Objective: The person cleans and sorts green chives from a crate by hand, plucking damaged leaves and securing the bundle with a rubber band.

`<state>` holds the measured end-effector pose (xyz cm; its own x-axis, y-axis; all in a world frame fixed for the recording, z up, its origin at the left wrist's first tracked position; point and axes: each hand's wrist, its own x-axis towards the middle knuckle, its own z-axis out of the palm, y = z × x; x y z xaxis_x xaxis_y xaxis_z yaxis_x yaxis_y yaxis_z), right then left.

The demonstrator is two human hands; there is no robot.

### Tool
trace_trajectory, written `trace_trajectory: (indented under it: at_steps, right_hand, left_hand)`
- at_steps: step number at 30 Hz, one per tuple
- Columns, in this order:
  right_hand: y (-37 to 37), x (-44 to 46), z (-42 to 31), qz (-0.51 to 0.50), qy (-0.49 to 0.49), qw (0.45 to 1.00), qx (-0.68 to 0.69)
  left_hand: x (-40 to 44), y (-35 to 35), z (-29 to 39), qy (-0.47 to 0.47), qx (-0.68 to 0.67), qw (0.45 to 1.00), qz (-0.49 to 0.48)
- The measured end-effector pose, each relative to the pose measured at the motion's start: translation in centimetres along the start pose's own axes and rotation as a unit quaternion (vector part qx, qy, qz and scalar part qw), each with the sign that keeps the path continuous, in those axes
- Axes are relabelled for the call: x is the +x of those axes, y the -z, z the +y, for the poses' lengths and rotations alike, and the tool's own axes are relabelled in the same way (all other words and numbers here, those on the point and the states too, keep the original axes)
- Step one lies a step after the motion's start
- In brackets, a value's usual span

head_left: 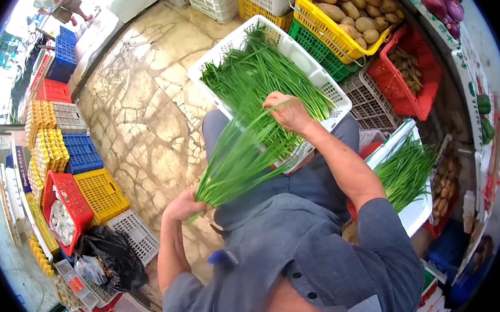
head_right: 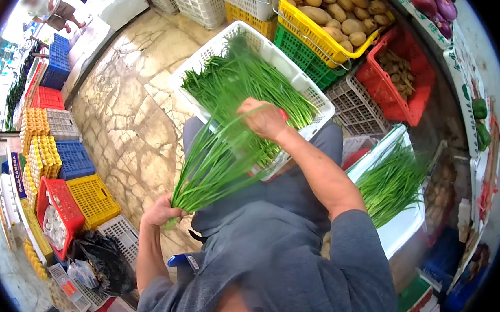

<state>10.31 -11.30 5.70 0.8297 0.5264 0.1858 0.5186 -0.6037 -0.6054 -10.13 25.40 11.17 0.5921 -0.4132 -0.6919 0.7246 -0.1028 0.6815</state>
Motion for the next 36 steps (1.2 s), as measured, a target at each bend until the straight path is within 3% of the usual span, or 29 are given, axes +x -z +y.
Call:
trace_trajectory:
  at_steps: [4,8,9,14,19,20,22,23,24,26,28,30,31,32,33,36]
  right_hand:
    - [-1.9,-1.0,2.2,0.042,-0.043,0.992,0.113]
    - [-0.7,-2.5,2.4,0.05,-0.239,0.929,0.28]
    - [-1.6,-3.0,5.3,0.082,-0.238,0.908,0.334]
    - [7.5,-7.4,6.9,0.31,-0.22,0.862,0.334]
    - [14.3,-15.6,10.1,0.489,-0.285,0.805,0.177]
    - [14.0,-17.3,11.4,0.498,-0.291,0.807,0.128]
    - [11.9,-22.0,17.0,0.402,-0.375,0.817,0.173]
    - [10.4,-24.0,19.1,0.333,-0.439,0.835,-0.001]
    - [9.3,-25.4,20.2,0.247,-0.49,0.818,-0.17]
    - [9.3,-27.1,20.1,0.334,-0.465,0.806,-0.15]
    - [11.5,-26.2,15.6,0.407,-0.475,0.772,-0.113]
    - [11.8,-26.1,12.8,0.465,-0.482,0.742,0.001]
    - [10.9,-26.9,12.6,0.462,-0.456,0.759,-0.054]
    - [11.9,-25.7,8.8,0.432,-0.525,0.725,0.104]
    - [10.5,-25.3,7.2,0.449,-0.484,0.73,0.177]
    - [7.4,-22.5,-0.5,0.328,-0.399,0.788,0.335]
  left_hand:
    - [0.5,-0.1,0.4,-0.006,0.016,1.0,-0.004]
    - [1.5,0.9,-0.8,-0.017,0.007,0.999,-0.035]
    - [1.4,0.8,-0.5,-0.019,-0.002,1.0,-0.018]
    - [0.7,0.5,1.3,-0.069,-0.088,0.994,0.015]
    - [0.8,-0.6,4.2,-0.143,-0.091,0.982,0.085]
    - [1.0,-0.9,4.6,-0.154,-0.092,0.98,0.09]
    - [1.4,-2.1,6.6,-0.176,-0.093,0.975,0.097]
    - [2.1,-2.4,7.2,-0.195,-0.105,0.972,0.076]
    - [2.7,-3.1,7.8,-0.205,-0.116,0.97,0.064]
    - [4.1,-4.2,9.0,-0.226,-0.139,0.963,0.046]
    - [5.5,-5.6,9.8,-0.243,-0.161,0.956,0.03]
    - [7.1,-7.1,10.3,-0.258,-0.184,0.948,0.019]
    - [8.4,-7.0,9.9,-0.249,-0.192,0.949,-0.022]
    - [9.7,-7.9,9.7,-0.224,-0.187,0.956,-0.019]
    - [11.1,-9.4,9.6,-0.201,-0.183,0.962,-0.011]
    - [14.1,-14.3,9.4,-0.094,-0.175,0.98,0.027]
